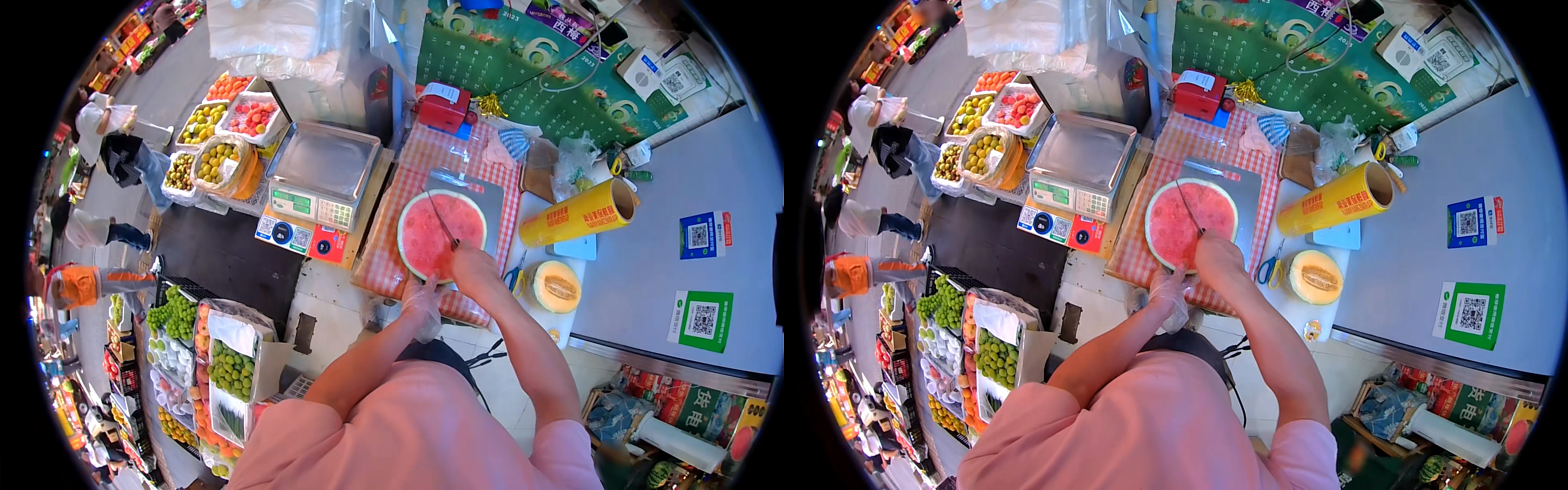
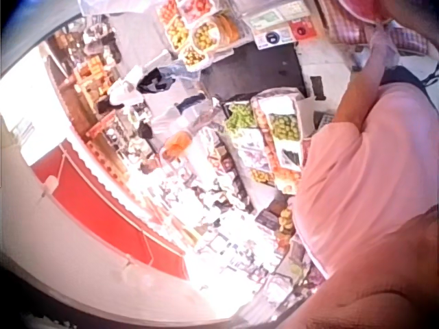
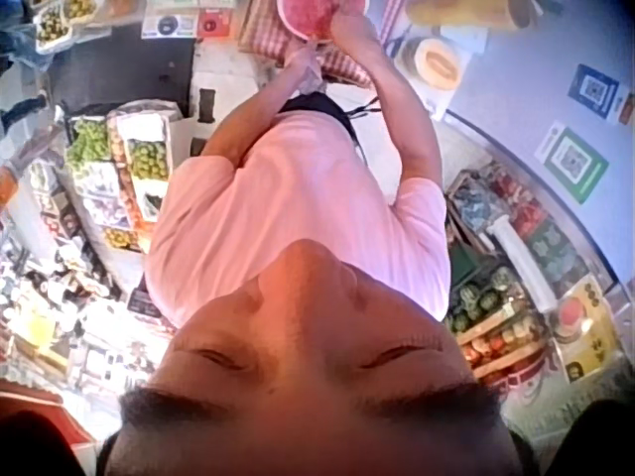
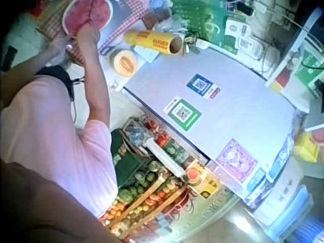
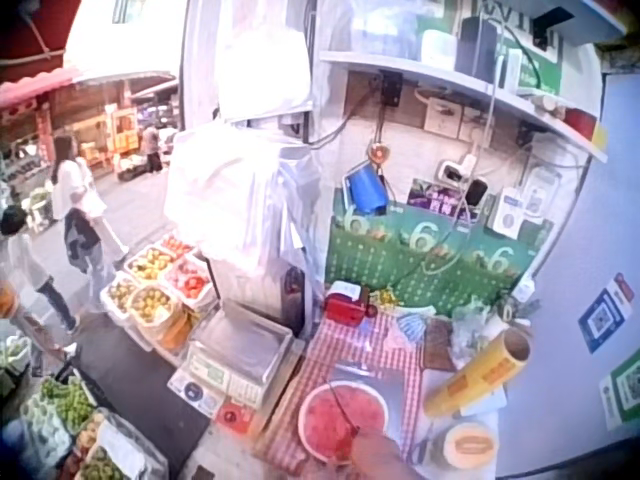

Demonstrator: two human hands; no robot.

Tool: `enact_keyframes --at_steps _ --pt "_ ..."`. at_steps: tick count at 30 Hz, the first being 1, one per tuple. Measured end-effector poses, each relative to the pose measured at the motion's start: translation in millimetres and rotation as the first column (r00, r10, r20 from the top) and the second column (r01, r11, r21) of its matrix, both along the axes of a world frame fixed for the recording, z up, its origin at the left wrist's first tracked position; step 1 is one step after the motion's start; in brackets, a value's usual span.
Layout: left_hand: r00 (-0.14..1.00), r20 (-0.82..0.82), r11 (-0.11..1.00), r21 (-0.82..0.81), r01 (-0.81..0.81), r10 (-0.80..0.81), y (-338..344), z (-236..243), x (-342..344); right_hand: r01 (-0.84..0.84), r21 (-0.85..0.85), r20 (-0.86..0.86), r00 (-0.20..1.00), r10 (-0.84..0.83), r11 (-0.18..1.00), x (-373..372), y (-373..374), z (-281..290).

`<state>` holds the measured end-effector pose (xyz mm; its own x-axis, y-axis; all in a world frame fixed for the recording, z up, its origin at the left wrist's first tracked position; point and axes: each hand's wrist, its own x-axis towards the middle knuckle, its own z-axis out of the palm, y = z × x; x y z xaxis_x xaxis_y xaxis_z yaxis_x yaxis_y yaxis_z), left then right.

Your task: The person cuts a large slice of watermelon into smaller pieces using a knife on a cutting board. They then transfer the cut pieces into a plastic bag and place the bag on a scale.

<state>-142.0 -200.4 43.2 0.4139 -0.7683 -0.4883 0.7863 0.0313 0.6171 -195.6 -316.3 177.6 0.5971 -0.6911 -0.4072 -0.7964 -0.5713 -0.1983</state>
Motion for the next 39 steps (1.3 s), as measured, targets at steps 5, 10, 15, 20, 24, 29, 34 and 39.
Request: enact_keyframes --at_steps 5,10,15,20,24,29,34,39 --pt "0.998 -0.016 0.996 0.060 0.065 -0.064 11.0 -5.2 1.7 -0.015 0.075 -0.089 0.996 0.022 0.997 -51.9 35.6 -0.5" --pt "0.959 0.217 0.983 0.080 0.167 -0.180 8.2 -35.9 -5.2 0.077 0.051 -0.049 0.996 -0.075 0.996 -84.8 57.9 -13.6" --pt "0.979 0.114 0.985 0.012 0.171 -0.171 -2.7 -23.4 -30.9 0.175 0.086 -0.041 0.984 -0.172 0.981 -101.4 56.5 -0.6" --pt "0.949 0.137 0.956 0.120 0.268 -0.283 -8.4 -34.3 -38.0 0.295 0.164 -0.047 0.956 -0.291 0.941 -111.4 67.4 17.8" --pt "0.977 0.081 0.980 0.066 0.190 -0.195 -5.5 -35.3 -55.3 0.346 0.213 -0.015 0.936 -0.351 0.913 -128.5 72.0 -0.6" --pt "0.987 -0.047 0.981 0.110 0.158 -0.154 -19.2 -30.7 -54.7 0.271 0.152 0.040 0.959 -0.280 0.950 -125.5 70.9 6.1" --pt "0.908 0.173 0.882 0.363 0.302 -0.382 -42.2 0.0 -21.9 0.202 0.017 0.050 0.978 -0.203 0.979 -149.2 70.8 -10.8" --pt "0.789 0.390 0.858 0.406 0.316 -0.475 -124.8 -4.8 78.4 0.199 0.035 0.038 0.979 -0.200 0.979 -159.3 62.9 -31.2"
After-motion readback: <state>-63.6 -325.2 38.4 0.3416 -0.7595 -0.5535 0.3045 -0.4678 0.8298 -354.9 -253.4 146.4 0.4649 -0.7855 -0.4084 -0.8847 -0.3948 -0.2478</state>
